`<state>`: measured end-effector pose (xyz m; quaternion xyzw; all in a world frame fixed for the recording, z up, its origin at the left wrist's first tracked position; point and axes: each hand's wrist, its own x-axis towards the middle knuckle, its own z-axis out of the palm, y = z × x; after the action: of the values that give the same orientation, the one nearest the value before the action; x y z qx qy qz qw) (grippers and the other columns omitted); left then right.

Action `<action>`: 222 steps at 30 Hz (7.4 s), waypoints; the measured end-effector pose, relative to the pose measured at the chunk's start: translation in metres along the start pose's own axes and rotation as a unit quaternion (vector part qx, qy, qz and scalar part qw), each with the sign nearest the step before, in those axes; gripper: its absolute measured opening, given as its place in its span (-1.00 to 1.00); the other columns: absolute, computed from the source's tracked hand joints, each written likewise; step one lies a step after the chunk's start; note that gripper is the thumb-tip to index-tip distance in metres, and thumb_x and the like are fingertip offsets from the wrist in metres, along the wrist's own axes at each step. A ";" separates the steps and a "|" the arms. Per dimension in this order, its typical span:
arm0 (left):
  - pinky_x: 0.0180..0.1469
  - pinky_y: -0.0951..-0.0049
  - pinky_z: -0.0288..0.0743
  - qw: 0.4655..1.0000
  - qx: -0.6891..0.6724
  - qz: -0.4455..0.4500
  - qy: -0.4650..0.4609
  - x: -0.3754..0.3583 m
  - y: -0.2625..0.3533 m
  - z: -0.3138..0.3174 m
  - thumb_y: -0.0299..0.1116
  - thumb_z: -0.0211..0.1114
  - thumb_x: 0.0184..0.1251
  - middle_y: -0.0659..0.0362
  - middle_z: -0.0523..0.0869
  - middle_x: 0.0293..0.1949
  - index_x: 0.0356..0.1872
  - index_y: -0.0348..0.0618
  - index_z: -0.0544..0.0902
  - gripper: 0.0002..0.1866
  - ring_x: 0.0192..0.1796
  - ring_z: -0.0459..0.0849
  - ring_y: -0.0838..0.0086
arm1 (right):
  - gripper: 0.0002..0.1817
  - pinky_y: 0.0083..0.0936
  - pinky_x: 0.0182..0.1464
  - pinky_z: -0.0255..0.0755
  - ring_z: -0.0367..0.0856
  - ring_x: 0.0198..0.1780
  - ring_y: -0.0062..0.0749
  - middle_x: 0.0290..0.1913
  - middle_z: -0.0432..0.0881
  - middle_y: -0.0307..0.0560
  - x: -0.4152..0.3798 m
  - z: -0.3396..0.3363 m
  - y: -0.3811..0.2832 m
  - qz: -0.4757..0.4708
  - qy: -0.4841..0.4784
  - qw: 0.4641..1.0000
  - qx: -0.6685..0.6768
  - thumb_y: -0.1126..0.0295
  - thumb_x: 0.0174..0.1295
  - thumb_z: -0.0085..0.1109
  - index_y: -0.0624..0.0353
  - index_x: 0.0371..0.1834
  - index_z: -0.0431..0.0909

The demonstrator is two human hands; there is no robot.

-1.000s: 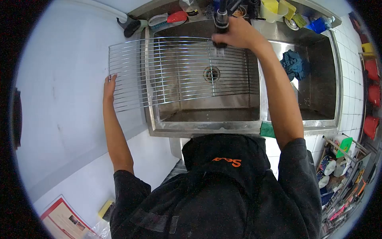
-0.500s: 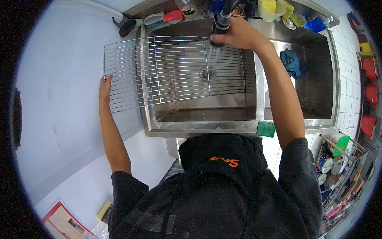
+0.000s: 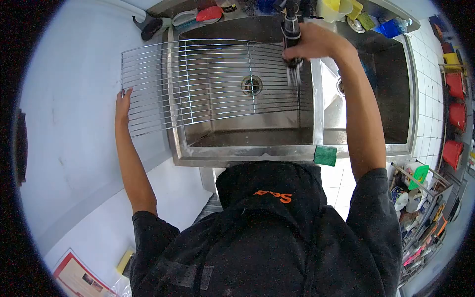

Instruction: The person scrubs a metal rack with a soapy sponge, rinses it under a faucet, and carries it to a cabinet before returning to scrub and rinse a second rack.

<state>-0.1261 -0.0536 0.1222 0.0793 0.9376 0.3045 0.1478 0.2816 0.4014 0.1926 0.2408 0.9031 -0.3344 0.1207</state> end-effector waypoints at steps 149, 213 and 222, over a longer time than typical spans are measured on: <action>0.47 -0.23 0.14 0.436 -0.768 0.058 -0.465 -0.189 0.079 0.164 0.53 0.07 0.27 0.11 0.53 -0.02 0.09 0.05 0.61 -0.24 0.11 0.51 0.08 | -0.55 0.32 0.24 0.25 0.52 0.17 0.15 0.03 0.54 0.22 -0.133 0.189 0.074 0.286 0.229 0.919 0.147 0.08 0.10 0.37 -0.09 0.07 0.61; -0.61 0.54 0.34 0.923 -0.321 -0.134 -0.167 -0.230 0.013 0.334 0.32 -0.04 0.55 0.19 0.62 -0.53 -0.35 -0.15 0.57 -0.34 -0.56 0.58 0.56 | -0.57 -0.07 0.02 0.51 0.61 -0.06 0.12 -0.04 0.56 0.16 -0.177 0.170 0.295 0.212 0.431 0.877 -0.023 0.41 0.07 0.34 -0.03 0.08 0.65; -0.63 0.53 0.30 0.945 -0.262 -0.102 -0.164 -0.226 0.035 0.353 0.27 -0.03 0.57 0.24 0.52 -0.66 -0.59 -0.12 0.50 -0.31 -0.64 0.48 0.56 | -0.60 -0.04 0.08 0.36 0.55 0.04 0.06 -0.03 0.57 0.12 -0.189 0.168 0.315 0.227 0.420 0.879 0.014 0.36 0.12 0.34 -0.08 0.08 0.61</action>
<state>0.2044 0.1138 -0.0769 -0.0092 0.7904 0.5056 0.3458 0.6150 0.4314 -0.0328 0.5586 0.7849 -0.1781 -0.2005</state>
